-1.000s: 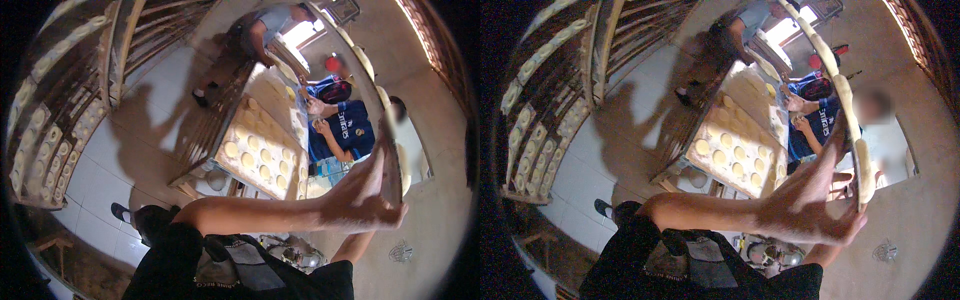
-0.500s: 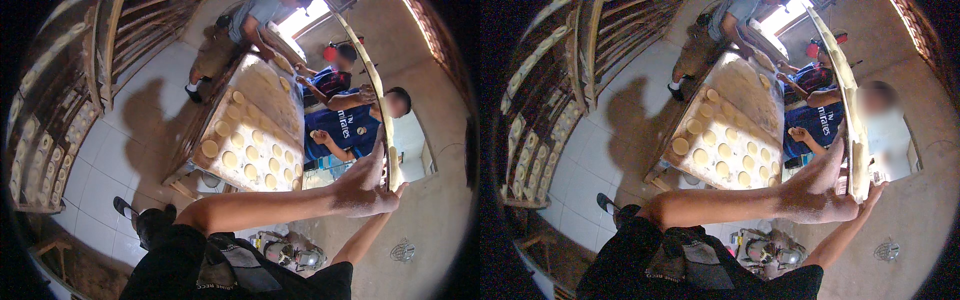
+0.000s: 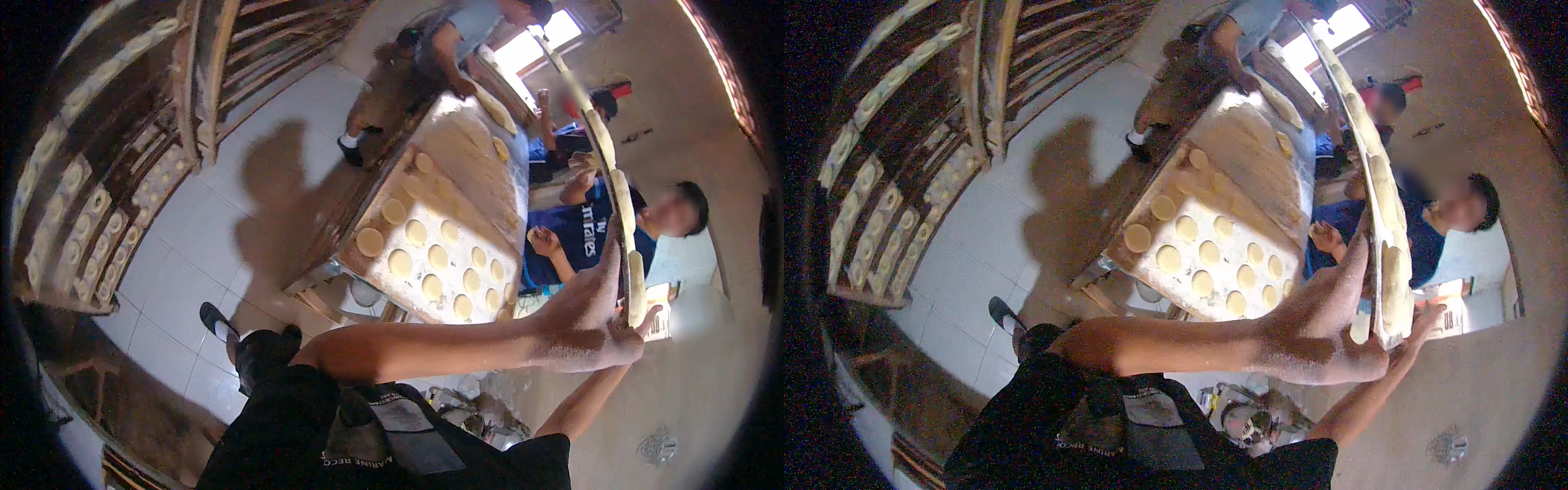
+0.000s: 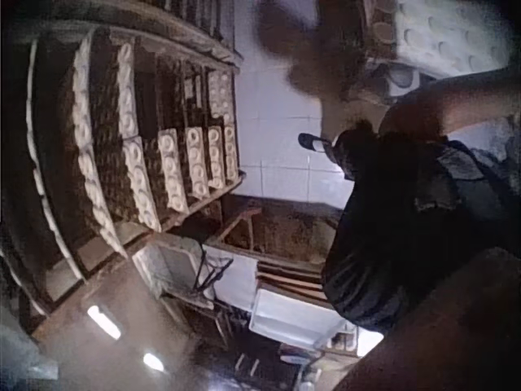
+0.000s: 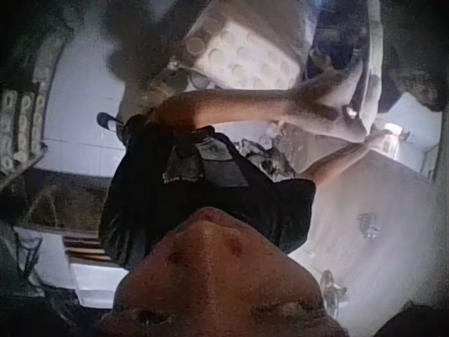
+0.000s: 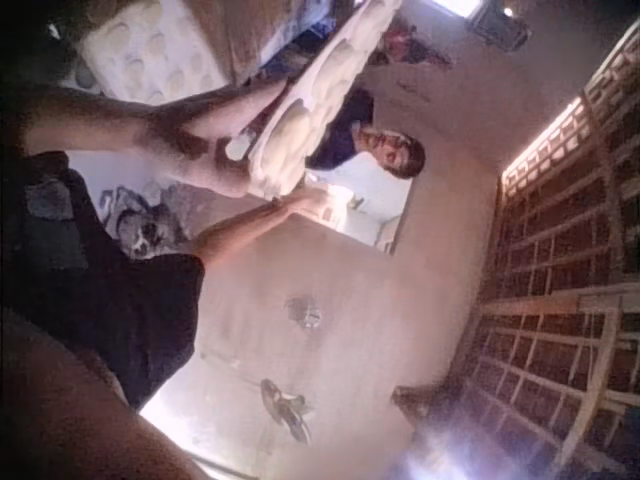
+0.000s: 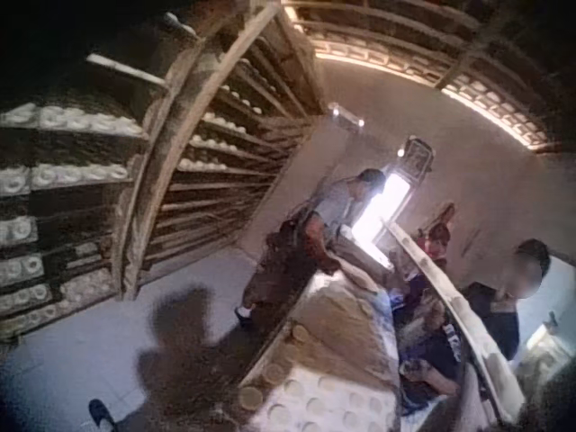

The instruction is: The person shapes small pieces of dough into ring shapes by hand and places them on a floured wooden board. The person then lifts the board and places it onto a multi-tiered wooden rack alongside other boards of shaped dough.

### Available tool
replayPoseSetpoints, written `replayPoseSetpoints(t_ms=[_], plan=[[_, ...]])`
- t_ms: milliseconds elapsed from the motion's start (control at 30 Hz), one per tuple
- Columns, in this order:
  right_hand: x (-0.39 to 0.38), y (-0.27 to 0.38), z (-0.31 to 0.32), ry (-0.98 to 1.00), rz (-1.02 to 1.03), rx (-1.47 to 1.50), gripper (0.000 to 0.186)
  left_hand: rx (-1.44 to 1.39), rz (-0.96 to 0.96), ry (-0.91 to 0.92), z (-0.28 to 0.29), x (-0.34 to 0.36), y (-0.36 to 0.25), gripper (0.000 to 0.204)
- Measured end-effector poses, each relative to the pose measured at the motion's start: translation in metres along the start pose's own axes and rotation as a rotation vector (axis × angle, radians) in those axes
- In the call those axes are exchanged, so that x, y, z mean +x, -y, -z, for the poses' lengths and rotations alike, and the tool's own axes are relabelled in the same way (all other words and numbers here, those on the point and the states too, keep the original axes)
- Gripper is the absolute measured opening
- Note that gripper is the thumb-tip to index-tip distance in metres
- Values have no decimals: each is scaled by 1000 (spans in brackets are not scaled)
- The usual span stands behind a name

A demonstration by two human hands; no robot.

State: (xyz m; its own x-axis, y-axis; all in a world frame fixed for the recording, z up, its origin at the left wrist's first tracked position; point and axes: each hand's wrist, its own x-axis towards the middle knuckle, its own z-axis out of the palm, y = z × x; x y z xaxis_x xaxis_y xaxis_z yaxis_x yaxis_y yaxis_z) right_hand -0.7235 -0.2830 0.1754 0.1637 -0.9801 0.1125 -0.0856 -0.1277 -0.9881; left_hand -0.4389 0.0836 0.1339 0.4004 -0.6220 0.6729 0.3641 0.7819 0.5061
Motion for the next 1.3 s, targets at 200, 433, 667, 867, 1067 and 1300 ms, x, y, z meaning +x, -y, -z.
replayPoseSetpoints(t_ms=[200,433,667,867,1067,1300], plan=[[42,-14,-29,168,-117,-72,121,176,-93,-105,23,-9,8,104],[3,2,-101,570,22,-23,119,214,-259,-85,45,-46,-7,112],[-54,-53,-181,606,-277,290,112,718,46,-124,104,-178,-77,100],[-165,-162,-327,514,-259,307,106,308,170,-1002,86,-284,-144,80],[-262,-274,-387,1138,-620,712,92,510,-25,-1791,87,-371,-141,86],[-343,-346,-452,997,233,-211,69,711,-267,-2040,120,-525,-105,75]])
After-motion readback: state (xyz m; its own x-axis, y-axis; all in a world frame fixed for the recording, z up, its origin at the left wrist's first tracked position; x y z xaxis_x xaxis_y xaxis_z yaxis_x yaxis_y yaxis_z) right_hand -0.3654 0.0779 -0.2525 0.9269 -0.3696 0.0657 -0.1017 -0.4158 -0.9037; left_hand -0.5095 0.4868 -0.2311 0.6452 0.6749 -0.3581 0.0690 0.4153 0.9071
